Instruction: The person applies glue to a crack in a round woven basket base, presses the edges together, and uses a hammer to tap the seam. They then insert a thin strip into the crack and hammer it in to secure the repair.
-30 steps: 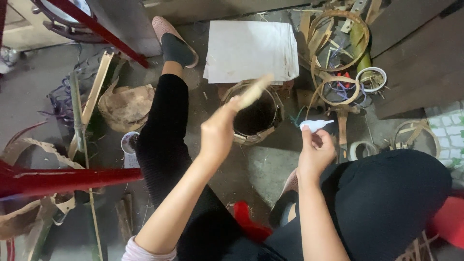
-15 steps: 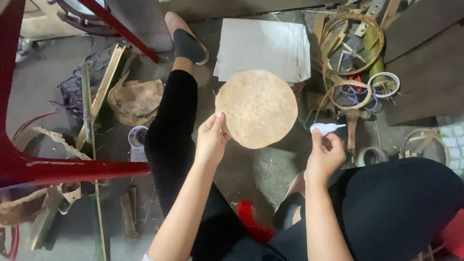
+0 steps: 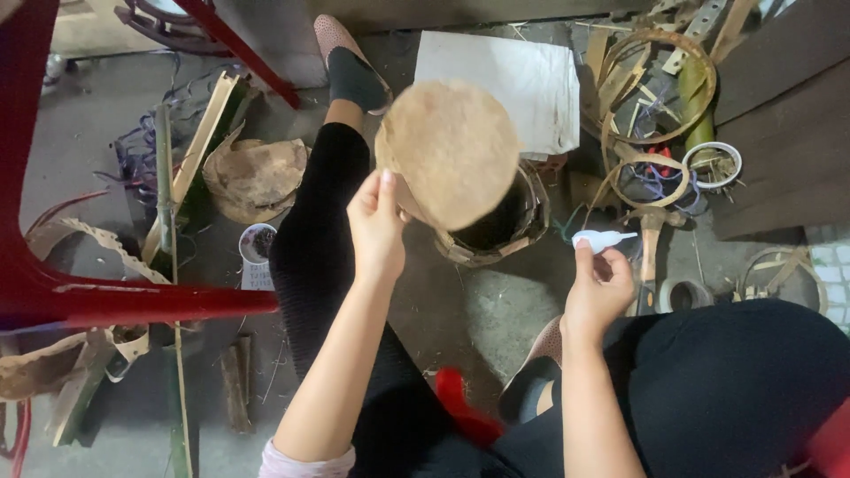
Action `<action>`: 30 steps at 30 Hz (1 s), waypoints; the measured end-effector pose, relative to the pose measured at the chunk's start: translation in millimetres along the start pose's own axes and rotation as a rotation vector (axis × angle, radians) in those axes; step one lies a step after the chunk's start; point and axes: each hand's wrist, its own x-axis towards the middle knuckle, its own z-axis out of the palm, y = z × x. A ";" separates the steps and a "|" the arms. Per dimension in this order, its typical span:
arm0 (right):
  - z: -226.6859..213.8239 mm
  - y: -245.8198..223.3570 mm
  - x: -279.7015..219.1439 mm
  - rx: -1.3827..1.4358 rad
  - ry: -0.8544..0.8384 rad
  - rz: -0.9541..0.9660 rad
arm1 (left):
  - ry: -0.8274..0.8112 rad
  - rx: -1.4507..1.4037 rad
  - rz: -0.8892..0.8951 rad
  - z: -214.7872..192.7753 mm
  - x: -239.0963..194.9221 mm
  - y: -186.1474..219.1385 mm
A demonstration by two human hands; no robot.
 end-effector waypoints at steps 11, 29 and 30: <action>1.3 2.3 0.5 0.000 0.019 -0.089 | -0.337 0.994 1.341 41.1 -47.3 -54.1; 7.8 0.1 4.4 0.037 -0.019 0.057 | -0.183 1.177 0.149 9.5 98.1 -76.2; 7.1 -1.9 4.2 0.036 -0.015 0.059 | -0.187 1.178 0.148 10.8 99.9 -74.4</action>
